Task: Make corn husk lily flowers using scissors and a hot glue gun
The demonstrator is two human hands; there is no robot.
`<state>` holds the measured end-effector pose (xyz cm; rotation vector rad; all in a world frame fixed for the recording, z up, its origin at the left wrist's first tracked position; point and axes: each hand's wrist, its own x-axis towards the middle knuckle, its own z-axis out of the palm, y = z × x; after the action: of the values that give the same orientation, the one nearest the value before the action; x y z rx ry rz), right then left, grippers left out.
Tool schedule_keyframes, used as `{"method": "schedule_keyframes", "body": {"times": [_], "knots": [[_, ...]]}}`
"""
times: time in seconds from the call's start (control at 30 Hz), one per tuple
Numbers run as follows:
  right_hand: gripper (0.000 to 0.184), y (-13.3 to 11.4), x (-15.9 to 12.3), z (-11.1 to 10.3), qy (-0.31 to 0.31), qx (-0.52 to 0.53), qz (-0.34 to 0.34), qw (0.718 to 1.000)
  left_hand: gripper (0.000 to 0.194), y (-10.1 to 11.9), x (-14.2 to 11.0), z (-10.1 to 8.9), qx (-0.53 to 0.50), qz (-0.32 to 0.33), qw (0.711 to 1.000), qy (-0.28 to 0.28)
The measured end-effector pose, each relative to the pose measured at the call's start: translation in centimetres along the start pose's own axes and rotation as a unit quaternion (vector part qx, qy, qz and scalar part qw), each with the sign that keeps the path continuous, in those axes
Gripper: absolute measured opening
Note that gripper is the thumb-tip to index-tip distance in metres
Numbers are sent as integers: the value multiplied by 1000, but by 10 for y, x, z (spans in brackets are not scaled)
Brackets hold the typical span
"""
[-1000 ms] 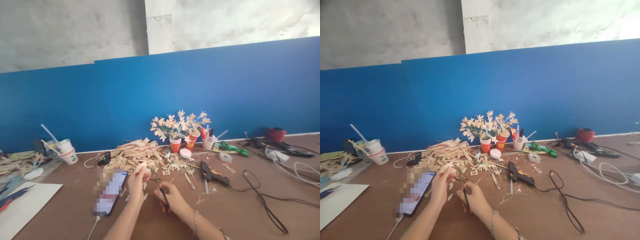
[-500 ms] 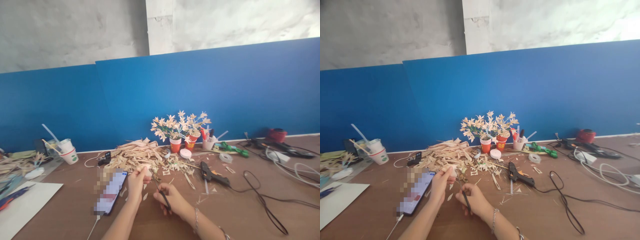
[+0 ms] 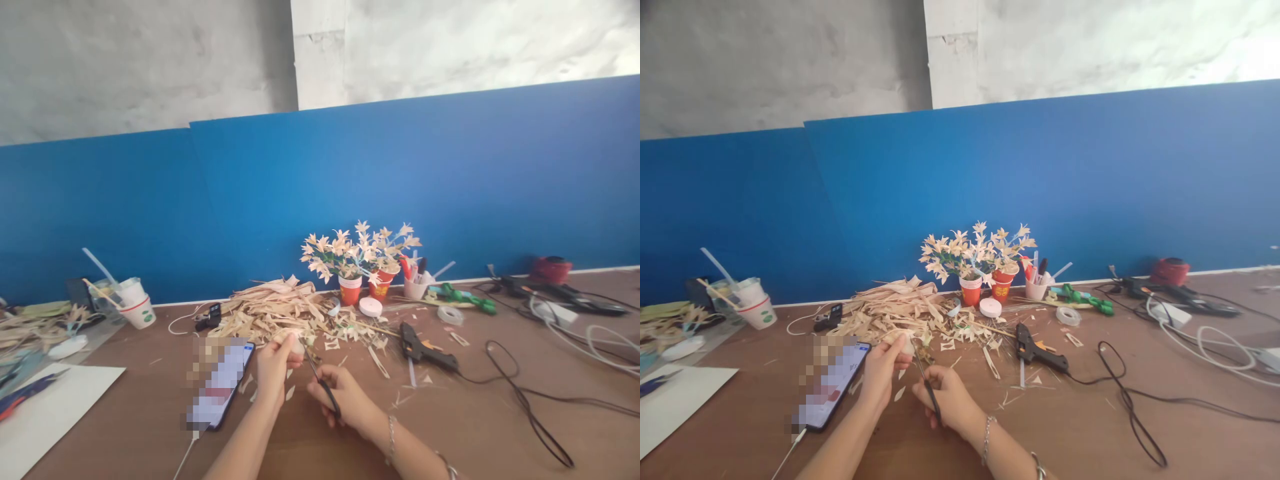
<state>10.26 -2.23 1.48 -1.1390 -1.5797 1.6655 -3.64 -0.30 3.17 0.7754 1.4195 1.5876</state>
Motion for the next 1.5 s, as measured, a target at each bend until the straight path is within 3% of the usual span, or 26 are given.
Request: {"method": "schedule_keyframes", "body": {"times": [0.9,1.5], "knots": [[32,-2,-1,-5,-20,-22,-36,999,42,1,8,-7,35,1,999,-41],[22,-7,-7,-21,-81,-71,-25,994,35,5,16,-18,91,-1,987,-132]]}}
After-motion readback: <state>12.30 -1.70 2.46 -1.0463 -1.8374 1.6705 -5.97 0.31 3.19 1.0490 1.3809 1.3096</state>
